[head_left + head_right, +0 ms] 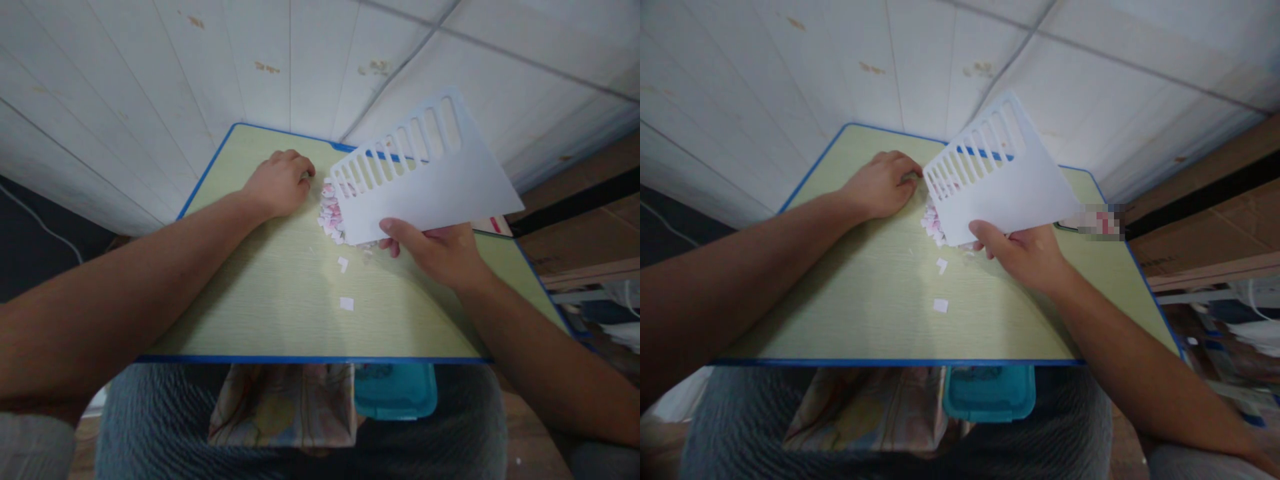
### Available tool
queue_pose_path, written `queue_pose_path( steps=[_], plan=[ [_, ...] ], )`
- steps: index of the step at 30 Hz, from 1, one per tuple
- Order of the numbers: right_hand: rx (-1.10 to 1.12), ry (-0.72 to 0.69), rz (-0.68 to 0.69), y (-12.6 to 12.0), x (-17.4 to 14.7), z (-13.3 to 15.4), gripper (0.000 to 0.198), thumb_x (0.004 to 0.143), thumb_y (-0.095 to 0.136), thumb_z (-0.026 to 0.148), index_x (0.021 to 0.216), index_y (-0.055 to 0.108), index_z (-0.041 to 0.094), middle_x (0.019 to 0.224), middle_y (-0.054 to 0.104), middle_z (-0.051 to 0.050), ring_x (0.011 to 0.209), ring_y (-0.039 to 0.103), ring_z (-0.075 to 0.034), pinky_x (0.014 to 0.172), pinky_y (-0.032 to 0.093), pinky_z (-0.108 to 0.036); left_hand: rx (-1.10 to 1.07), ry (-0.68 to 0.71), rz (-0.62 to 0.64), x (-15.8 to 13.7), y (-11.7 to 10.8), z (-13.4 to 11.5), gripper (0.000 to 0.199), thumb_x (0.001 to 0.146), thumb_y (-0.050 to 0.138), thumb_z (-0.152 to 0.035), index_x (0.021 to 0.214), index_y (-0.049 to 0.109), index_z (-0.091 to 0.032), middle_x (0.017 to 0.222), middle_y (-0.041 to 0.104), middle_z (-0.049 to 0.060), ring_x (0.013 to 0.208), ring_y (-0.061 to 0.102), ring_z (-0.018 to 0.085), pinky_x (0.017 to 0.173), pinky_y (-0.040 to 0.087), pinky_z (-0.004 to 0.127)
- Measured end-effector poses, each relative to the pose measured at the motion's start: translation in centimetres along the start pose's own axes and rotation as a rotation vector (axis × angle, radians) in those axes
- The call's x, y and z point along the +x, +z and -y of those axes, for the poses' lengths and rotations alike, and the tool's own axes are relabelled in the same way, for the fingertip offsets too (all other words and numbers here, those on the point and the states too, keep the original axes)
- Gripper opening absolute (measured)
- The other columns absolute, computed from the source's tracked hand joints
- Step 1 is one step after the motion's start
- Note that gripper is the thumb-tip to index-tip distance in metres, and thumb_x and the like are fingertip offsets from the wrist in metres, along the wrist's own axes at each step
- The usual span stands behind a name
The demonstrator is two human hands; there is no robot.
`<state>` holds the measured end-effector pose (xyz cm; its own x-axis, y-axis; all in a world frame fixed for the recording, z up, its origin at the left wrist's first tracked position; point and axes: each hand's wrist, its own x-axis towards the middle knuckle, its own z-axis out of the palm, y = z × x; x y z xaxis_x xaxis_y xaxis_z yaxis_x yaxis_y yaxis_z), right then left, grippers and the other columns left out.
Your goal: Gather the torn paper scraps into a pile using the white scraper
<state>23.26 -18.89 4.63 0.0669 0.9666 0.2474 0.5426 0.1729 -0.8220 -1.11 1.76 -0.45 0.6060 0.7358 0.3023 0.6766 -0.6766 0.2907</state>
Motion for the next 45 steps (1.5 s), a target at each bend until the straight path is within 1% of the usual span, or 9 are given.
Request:
queue_pose_path(
  steps=[5, 9, 12, 15, 19, 23, 27, 35, 45],
  plan=[
    [-0.036, -0.010, 0.060, 1.0, -0.1, -0.3, 0.049, 0.101, 0.085, 0.045, 0.059, 0.064, 0.028, 0.074, 0.082, -0.006, 0.066, 0.076, -0.023, 0.060, 0.064, -0.036, -0.023, -0.019, -0.023, 0.3, 0.6, 0.4, 0.038, 0.103, 0.057, -0.025, 0.133, 0.081, -0.026, 0.143, 0.078, 0.014, 0.141, 0.068, 0.039, 0.128, 0.053, 0.058],
    [-0.025, 0.006, 0.081, 0.7, -0.2, -0.3, 0.042, 0.098, 0.089, 0.043, 0.064, 0.070, 0.027, 0.069, 0.079, -0.005, 0.059, 0.073, -0.022, 0.057, 0.062, -0.036, -0.040, -0.003, -0.029, 0.3, 0.8, 0.5, 0.038, 0.103, 0.059, -0.028, 0.134, 0.081, -0.029, 0.140, 0.080, 0.012, 0.140, 0.067, 0.038, 0.126, 0.055, 0.059],
    [0.002, 0.008, 0.043, 0.4, -0.3, 0.0, 0.037, 0.095, 0.092, 0.045, 0.070, 0.072, 0.026, 0.066, 0.077, -0.003, 0.056, 0.070, -0.021, 0.053, 0.060, -0.035, -0.044, -0.002, -0.036, 0.3, 0.8, 0.6, 0.038, 0.104, 0.058, -0.029, 0.135, 0.081, -0.030, 0.140, 0.079, 0.012, 0.139, 0.067, 0.037, 0.126, 0.055, 0.056],
    [0.008, -0.004, 0.023, 0.4, -0.3, -0.1, 0.039, 0.097, 0.092, 0.048, 0.070, 0.072, 0.027, 0.067, 0.077, -0.004, 0.055, 0.069, -0.021, 0.052, 0.059, -0.036, -0.040, 0.001, -0.035, 0.3, 0.8, 0.6, 0.039, 0.104, 0.056, -0.027, 0.135, 0.080, -0.029, 0.140, 0.078, 0.012, 0.140, 0.067, 0.036, 0.126, 0.055, 0.055],
    [-0.024, -0.019, 0.081, 0.4, -0.3, -0.4, 0.046, 0.099, 0.090, 0.050, 0.066, 0.070, 0.027, 0.067, 0.076, -0.005, 0.057, 0.071, -0.022, 0.056, 0.061, -0.037, -0.032, 0.002, -0.016, 0.3, 0.6, 0.5, 0.038, 0.107, 0.056, -0.031, 0.135, 0.080, -0.028, 0.143, 0.077, 0.013, 0.142, 0.065, 0.037, 0.127, 0.054, 0.056],
    [-0.030, -0.012, 0.057, 0.0, -0.3, -0.3, 0.039, 0.096, 0.092, 0.046, 0.068, 0.071, 0.026, 0.065, 0.075, -0.004, 0.056, 0.071, -0.022, 0.056, 0.061, -0.036, -0.020, -0.014, 0.004, 0.2, 0.4, 0.3, 0.038, 0.107, 0.056, -0.030, 0.136, 0.081, -0.025, 0.148, 0.075, 0.015, 0.144, 0.066, 0.038, 0.130, 0.051, 0.057],
    [-0.029, -0.029, 0.036, -0.1, -0.1, -0.4, 0.038, 0.097, 0.089, 0.045, 0.070, 0.072, 0.026, 0.064, 0.075, -0.003, 0.054, 0.069, -0.022, 0.052, 0.057, -0.037, -0.016, -0.003, -0.004, 0.1, 0.3, 0.3, 0.039, 0.105, 0.054, -0.026, 0.134, 0.081, -0.027, 0.145, 0.076, 0.014, 0.143, 0.066, 0.037, 0.129, 0.052, 0.057],
    [-0.083, -0.103, 0.078, 0.8, -0.1, -1.3, 0.047, 0.106, 0.084, 0.051, 0.067, 0.070, 0.028, 0.070, 0.078, -0.004, 0.061, 0.071, -0.022, 0.062, 0.060, -0.038, -0.022, -0.001, -0.029, 0.5, 1.0, 0.7, 0.037, 0.103, 0.056, -0.023, 0.132, 0.080, -0.026, 0.141, 0.078, 0.014, 0.139, 0.067, 0.039, 0.125, 0.054, 0.058],
    [-0.117, -0.120, 0.089, 0.7, 0.0, -2.1, 0.051, 0.108, 0.082, 0.059, 0.068, 0.070, 0.029, 0.069, 0.078, -0.003, 0.063, 0.074, -0.023, 0.067, 0.061, -0.039, 0.030, 0.040, -0.013, 0.4, 0.8, 0.7, 0.035, 0.104, 0.055, -0.023, 0.130, 0.078, -0.022, 0.139, 0.077, 0.016, 0.137, 0.067, 0.038, 0.124, 0.055, 0.057]
  ],
)
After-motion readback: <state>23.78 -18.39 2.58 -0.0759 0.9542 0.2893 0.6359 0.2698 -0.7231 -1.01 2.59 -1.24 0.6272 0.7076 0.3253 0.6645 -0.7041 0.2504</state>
